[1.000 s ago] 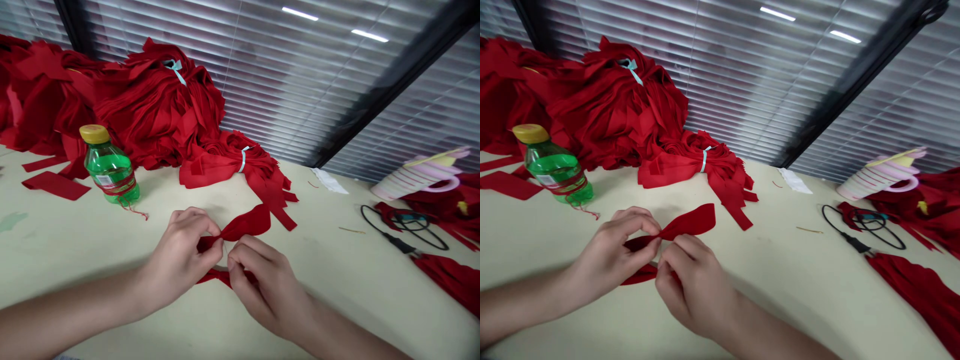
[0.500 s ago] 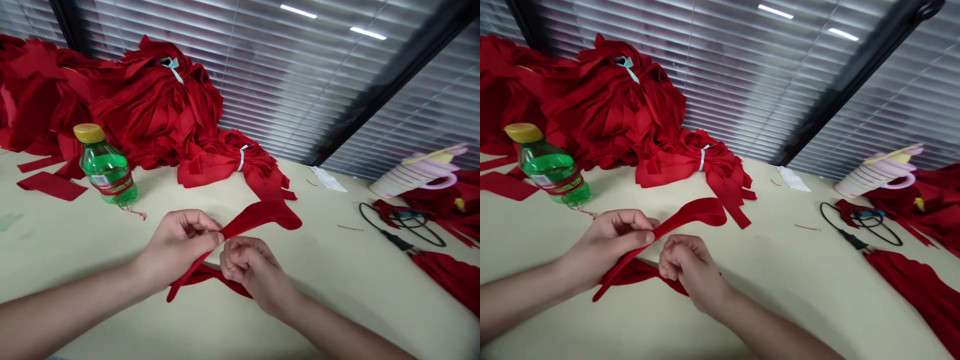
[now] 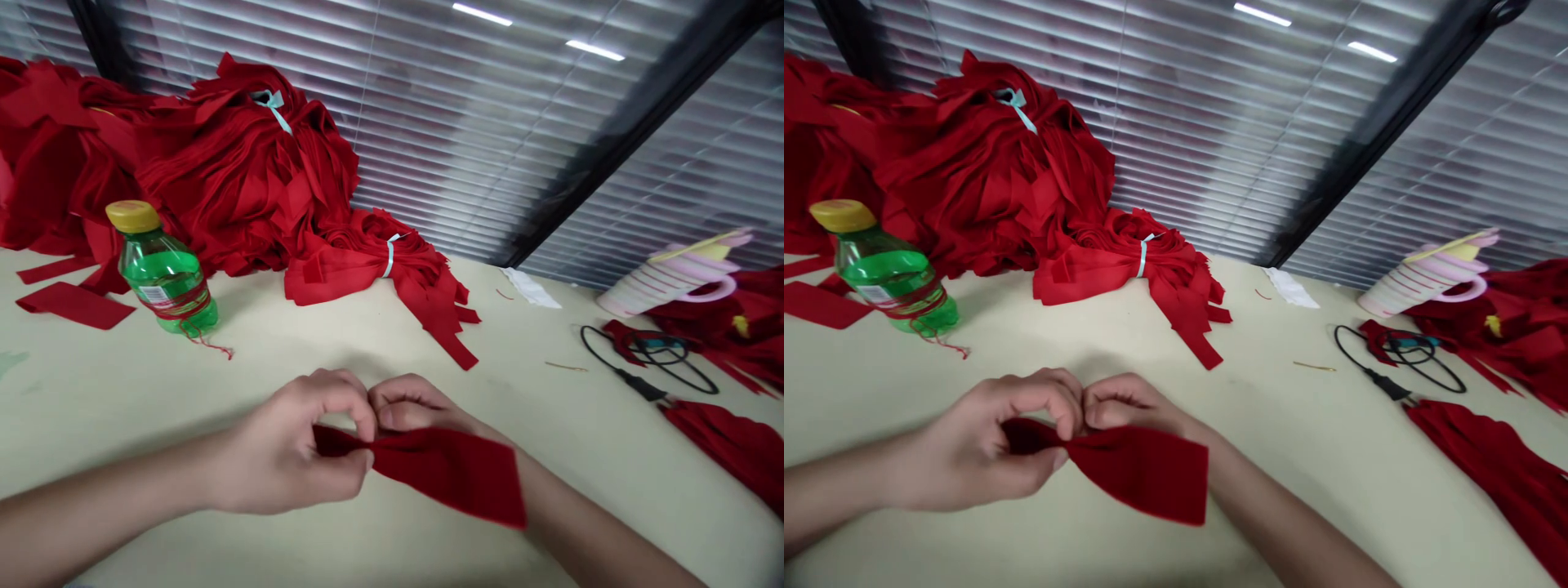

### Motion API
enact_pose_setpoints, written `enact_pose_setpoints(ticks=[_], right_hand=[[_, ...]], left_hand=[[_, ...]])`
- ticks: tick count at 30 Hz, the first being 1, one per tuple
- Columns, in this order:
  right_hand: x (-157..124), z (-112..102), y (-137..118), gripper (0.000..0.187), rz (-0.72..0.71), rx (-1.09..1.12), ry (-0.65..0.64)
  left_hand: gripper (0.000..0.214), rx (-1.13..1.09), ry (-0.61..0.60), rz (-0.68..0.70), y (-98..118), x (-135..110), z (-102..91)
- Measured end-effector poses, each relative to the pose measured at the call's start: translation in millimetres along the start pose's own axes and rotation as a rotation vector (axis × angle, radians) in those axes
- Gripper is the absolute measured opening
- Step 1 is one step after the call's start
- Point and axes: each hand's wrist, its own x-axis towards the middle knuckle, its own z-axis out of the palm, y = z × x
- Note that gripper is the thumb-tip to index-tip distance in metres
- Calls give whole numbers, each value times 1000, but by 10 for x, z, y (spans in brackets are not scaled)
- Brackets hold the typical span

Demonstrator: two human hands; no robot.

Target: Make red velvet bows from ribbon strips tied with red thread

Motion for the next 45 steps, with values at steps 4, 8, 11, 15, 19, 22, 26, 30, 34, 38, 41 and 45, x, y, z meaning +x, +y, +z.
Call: enact_pose_setpoints(ticks=[4, 8, 11, 15, 19, 22, 26, 30, 34, 38, 41, 45], right_hand=[[7, -63, -122, 18, -70, -455, -168], [-23, 48, -90, 16, -488, -1102, -39], [-51, 183, -1, 20, -703, -1436, 124], [-71, 292, 78, 23, -849, -1737, 272], [-82, 327, 97, 25, -847, -1758, 343], [-76, 347, 121, 24, -843, -1749, 404], [-47, 386, 175, 24, -823, -1784, 498], [-9, 398, 210, 22, -781, -1744, 564], [3, 373, 193, 20, -663, -1459, 547], [11, 375, 186, 24, -411, -898, 483], [52, 370, 214, 24, -299, -494, 464], [106, 311, 228, 22, -277, -118, 302]], left_hand=[[12, 529, -78, 311, 0, 7, 20], [22, 743, -22, 371, -80, 21, 52], [22, 724, 23, 326, -129, 12, 69], [17, 655, 75, 252, -120, 6, 71], [9, 627, 137, 229, -104, 21, 54], [6, 584, 201, 214, -120, 30, 43], [12, 523, 315, 191, -159, 40, 53], [11, 408, 411, 132, -192, 60, 72], [7, 262, 457, 3, -175, 77, 74], [6, 29, 453, -151, -118, 84, 63], [3, -130, 416, -217, -85, 99, 52], [2, -340, 383, -308, -55, 114, 47]])
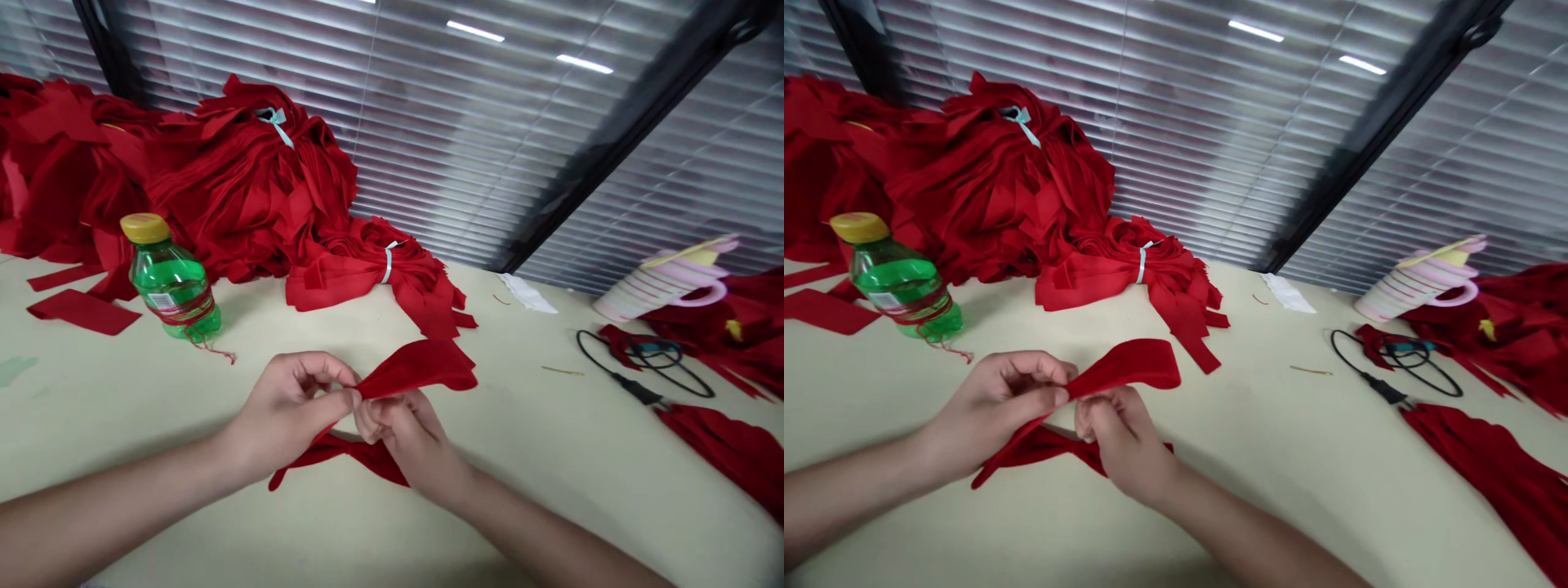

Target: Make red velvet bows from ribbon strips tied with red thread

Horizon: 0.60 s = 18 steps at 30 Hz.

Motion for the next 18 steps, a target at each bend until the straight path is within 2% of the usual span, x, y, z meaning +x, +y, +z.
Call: enact_pose_setpoints(ticks=[2, 4, 8, 11, 13, 16, 18], right_hand=[[10, -34, -7, 23, -23, 65, -78], [0, -68, -28, 22, -45, 28, -139], [-42, -162, -110, 21, 2, -136, -215], [-40, -280, -204, 16, 103, -143, -328], [-14, -366, -258, 14, 162, -117, -485], [43, -452, -302, 14, 127, -184, -692], [68, -464, -321, 16, 48, -306, -714]], left_hand=[[3, -96, -58, -55, 9, -4, 0], [2, -182, -135, -57, 10, -10, -9], [5, -188, -242, 49, 4, -32, -50], [7, -11, -354, 189, 27, -72, -76], [12, 190, -441, 339, 66, -101, -82], [16, 557, -540, 604, 137, -122, -80], [13, 771, -556, 722, 153, -120, -75]])
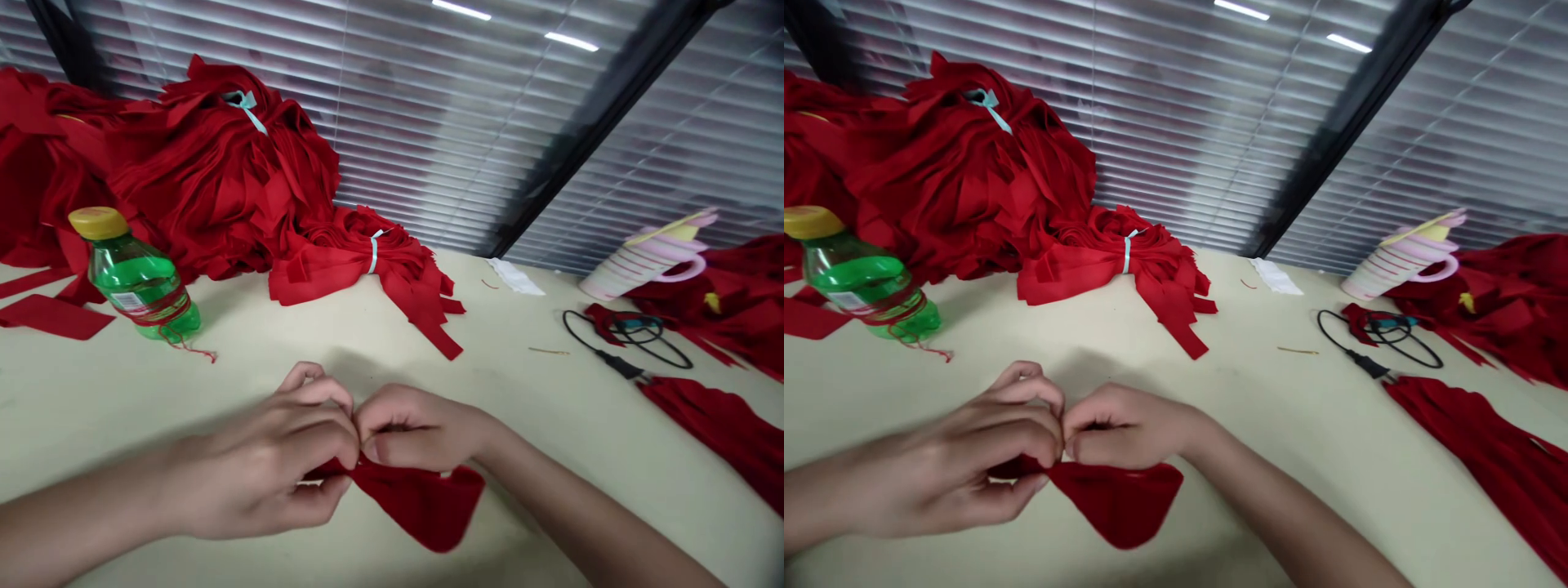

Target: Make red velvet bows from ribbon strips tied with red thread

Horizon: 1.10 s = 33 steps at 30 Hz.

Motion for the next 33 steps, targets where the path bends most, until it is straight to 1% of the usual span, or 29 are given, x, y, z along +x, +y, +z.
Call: enact_pose_setpoints(ticks=[2, 3, 5, 7, 9, 12, 14, 17, 20, 25, 28, 33], right_hand=[[10, 10, -30, 18, -31, -200, 46], [11, 28, -50, 19, -45, -313, 73], [9, 82, -89, 20, -61, -542, 136], [5, 150, -111, 17, -61, -749, 197], [9, 221, -110, 15, -92, -974, 267], [40, 319, -88, 16, -193, -1355, 353], [72, 372, -75, 17, -263, -1525, 405], [120, 429, -60, 18, -350, -1598, 521], [150, 469, -34, 20, -378, -1605, 637], [176, 478, 21, 19, -452, -1569, 724], [178, 448, 31, 22, -424, -1497, 773], [175, 455, 38, 21, -338, -1413, 851]], left_hand=[[14, 171, 5, 43, -18, -4, 34], [16, 232, 31, 62, -34, -12, 68], [19, 304, 122, 74, -71, -37, 158], [19, 324, 202, 42, -98, -61, 245], [20, 328, 243, -6, -106, -73, 297], [22, 331, 265, -71, -89, -66, 293], [20, 332, 286, -108, -74, -56, 255], [14, 323, 358, -129, -65, -53, 203], [6, 300, 453, -175, -82, -62, 197], [9, 156, 557, -316, -99, -53, 233], [8, 21, 603, -427, -72, -26, 218], [2, -296, 612, -659, -35, 20, 169]])
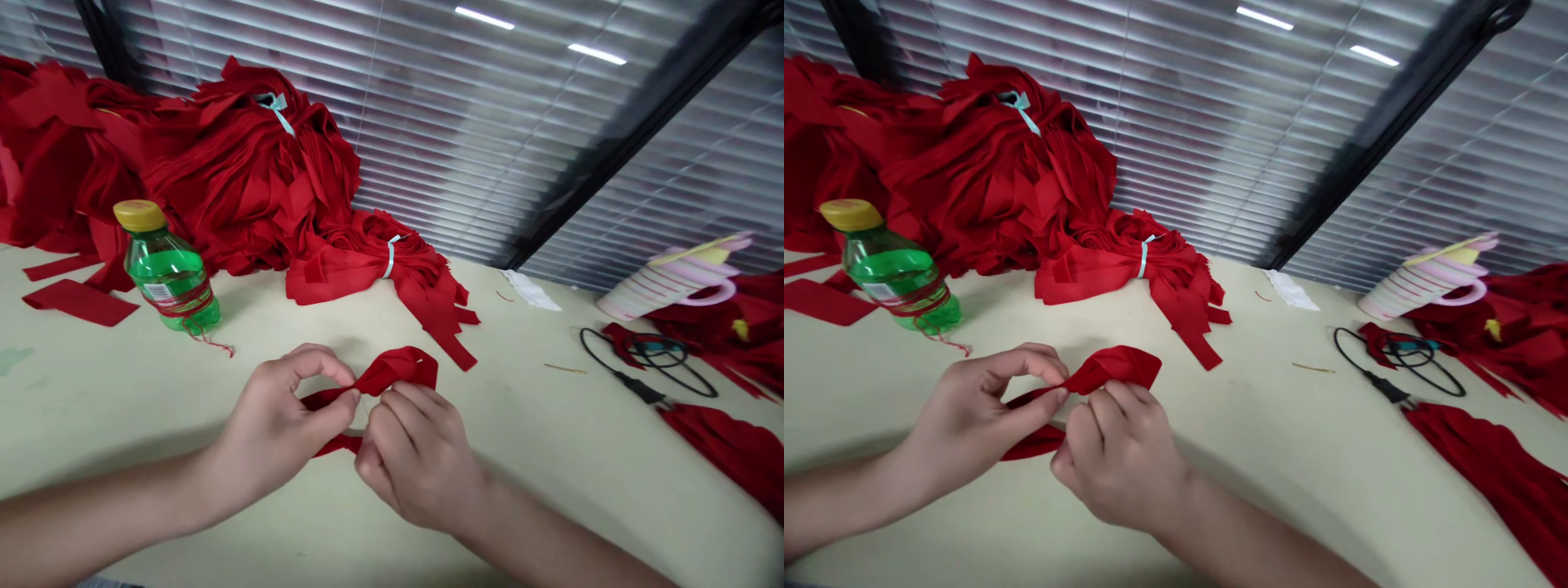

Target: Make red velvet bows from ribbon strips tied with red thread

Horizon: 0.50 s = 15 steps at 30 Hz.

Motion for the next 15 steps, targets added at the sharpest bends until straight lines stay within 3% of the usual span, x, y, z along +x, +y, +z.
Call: enact_pose_setpoints(ticks=[5, 9, 12, 15], right_hand=[[-10, 17, -76, 20, 139, 88, -39], [18, 19, -38, 21, 449, 630, -172], [38, -10, 63, 20, 552, 992, -188], [36, -89, 160, 17, 530, 1155, -307]], left_hand=[[8, -229, -56, -225, -8, 19, 8], [13, -472, -168, -332, -28, 32, -6], [13, -535, -279, -298, -34, 52, -45], [8, -560, -444, -130, -24, 71, -99]])
